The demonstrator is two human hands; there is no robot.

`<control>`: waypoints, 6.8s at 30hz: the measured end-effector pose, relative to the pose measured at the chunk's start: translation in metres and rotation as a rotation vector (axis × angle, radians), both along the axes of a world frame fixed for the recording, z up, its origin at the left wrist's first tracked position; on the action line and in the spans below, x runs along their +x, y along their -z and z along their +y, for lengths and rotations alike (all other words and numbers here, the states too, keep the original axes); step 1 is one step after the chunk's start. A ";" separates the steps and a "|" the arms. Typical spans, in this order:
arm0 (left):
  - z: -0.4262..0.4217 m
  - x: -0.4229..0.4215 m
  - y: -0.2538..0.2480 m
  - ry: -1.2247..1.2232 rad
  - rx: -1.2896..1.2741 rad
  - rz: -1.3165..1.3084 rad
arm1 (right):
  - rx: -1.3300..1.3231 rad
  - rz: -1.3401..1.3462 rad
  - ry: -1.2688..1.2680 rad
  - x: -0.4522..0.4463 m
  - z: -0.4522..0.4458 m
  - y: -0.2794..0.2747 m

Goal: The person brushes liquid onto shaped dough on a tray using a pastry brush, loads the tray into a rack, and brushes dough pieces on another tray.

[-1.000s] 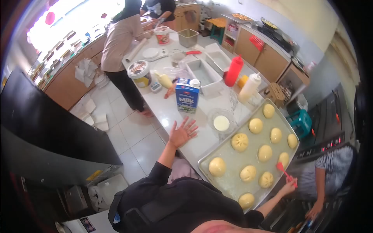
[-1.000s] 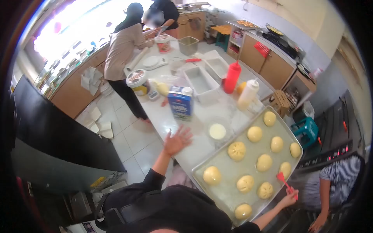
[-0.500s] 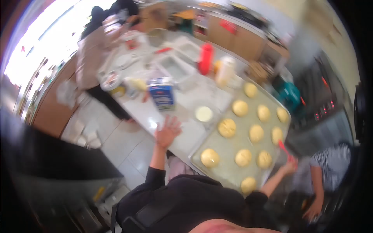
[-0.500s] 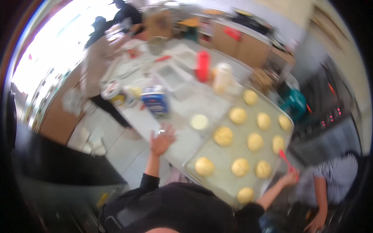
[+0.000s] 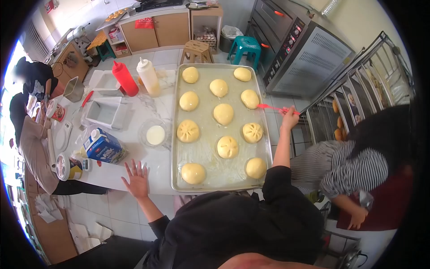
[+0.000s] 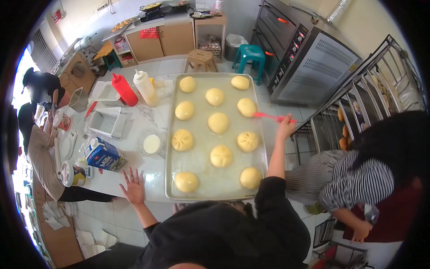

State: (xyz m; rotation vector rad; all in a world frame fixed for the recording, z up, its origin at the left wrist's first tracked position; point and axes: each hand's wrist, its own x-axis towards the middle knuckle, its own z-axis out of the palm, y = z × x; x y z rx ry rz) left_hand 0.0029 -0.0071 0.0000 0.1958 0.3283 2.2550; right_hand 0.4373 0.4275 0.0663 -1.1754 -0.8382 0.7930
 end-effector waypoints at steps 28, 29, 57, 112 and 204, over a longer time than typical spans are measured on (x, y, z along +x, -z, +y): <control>0.002 -0.003 0.000 0.032 0.026 -0.015 | 0.124 -0.166 -0.021 -0.017 -0.050 0.024; 0.002 -0.003 0.000 0.038 0.035 -0.017 | 0.089 -0.204 -0.007 -0.016 -0.057 0.014; -0.001 -0.008 0.005 0.045 0.089 -0.109 | 0.162 -0.267 -1.266 -0.326 -0.166 -0.013; 0.006 -0.004 -0.004 0.038 -0.029 -0.079 | 0.007 -0.218 -0.060 -0.039 0.091 -0.012; 0.095 0.063 -0.107 0.005 -0.868 0.771 | 0.187 -0.023 -1.107 -0.206 -0.205 -0.078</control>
